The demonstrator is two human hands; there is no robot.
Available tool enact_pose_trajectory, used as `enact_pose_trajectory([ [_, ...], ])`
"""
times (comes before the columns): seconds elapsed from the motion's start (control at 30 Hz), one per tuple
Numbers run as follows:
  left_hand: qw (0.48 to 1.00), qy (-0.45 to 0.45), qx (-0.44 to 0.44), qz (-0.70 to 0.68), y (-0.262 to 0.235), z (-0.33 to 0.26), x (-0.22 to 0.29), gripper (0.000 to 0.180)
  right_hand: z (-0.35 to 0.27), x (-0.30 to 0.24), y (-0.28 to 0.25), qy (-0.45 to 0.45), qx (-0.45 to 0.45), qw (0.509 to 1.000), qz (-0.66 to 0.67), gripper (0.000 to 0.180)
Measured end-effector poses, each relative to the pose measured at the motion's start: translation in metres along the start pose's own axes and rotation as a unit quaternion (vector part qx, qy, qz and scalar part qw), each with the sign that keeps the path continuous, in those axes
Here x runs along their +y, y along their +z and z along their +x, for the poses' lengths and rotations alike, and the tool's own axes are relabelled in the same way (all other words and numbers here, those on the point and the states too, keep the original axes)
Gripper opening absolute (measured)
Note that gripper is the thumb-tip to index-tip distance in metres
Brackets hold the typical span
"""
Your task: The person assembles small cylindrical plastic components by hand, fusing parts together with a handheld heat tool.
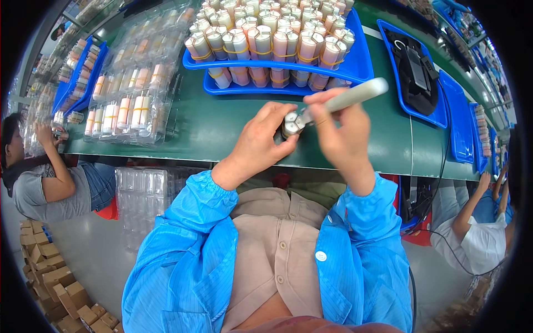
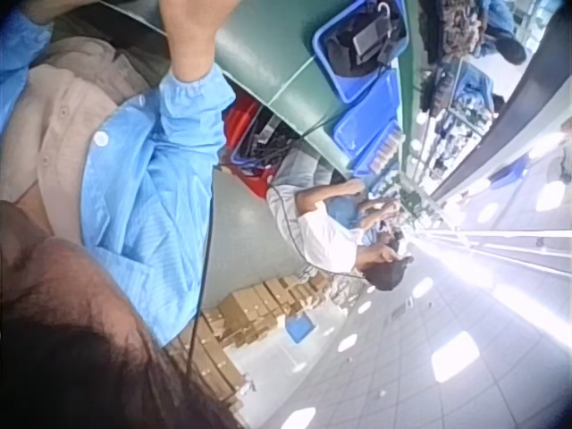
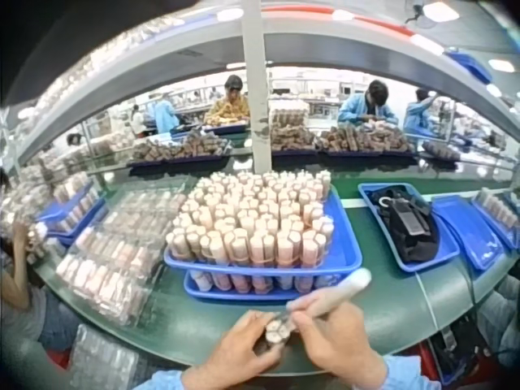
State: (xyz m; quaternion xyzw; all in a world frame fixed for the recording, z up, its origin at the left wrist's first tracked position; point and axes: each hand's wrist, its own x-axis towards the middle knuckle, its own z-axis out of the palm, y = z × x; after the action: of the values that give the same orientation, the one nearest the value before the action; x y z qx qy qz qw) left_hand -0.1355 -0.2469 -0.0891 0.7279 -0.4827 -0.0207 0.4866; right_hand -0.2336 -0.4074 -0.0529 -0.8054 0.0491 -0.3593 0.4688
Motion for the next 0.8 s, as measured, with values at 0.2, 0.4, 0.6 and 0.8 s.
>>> enact_pose_trajectory([
  [0.2, 0.997, 0.003, 0.035, -0.067, -0.002, -0.003, 0.008, 0.057, 0.011, -0.004, -0.01, 0.057, 0.051, 0.984, 0.16, 0.013],
  [0.4, 0.996, -0.082, 0.001, -0.019, -0.001, -0.004, 0.0, 0.055, 0.017, -0.001, 0.001, 0.031, -0.043, 0.996, 0.076, 0.017],
  [0.6, 1.0, 0.003, 0.025, -0.003, -0.001, -0.002, 0.0, 0.043, 0.013, -0.001, 0.005, -0.058, -0.08, 0.994, -0.054, 0.017],
  [0.8, 1.0, -0.012, -0.003, 0.005, -0.002, -0.001, -0.001, 0.046, 0.006, 0.003, 0.006, -0.067, -0.04, 0.997, -0.002, 0.02],
])
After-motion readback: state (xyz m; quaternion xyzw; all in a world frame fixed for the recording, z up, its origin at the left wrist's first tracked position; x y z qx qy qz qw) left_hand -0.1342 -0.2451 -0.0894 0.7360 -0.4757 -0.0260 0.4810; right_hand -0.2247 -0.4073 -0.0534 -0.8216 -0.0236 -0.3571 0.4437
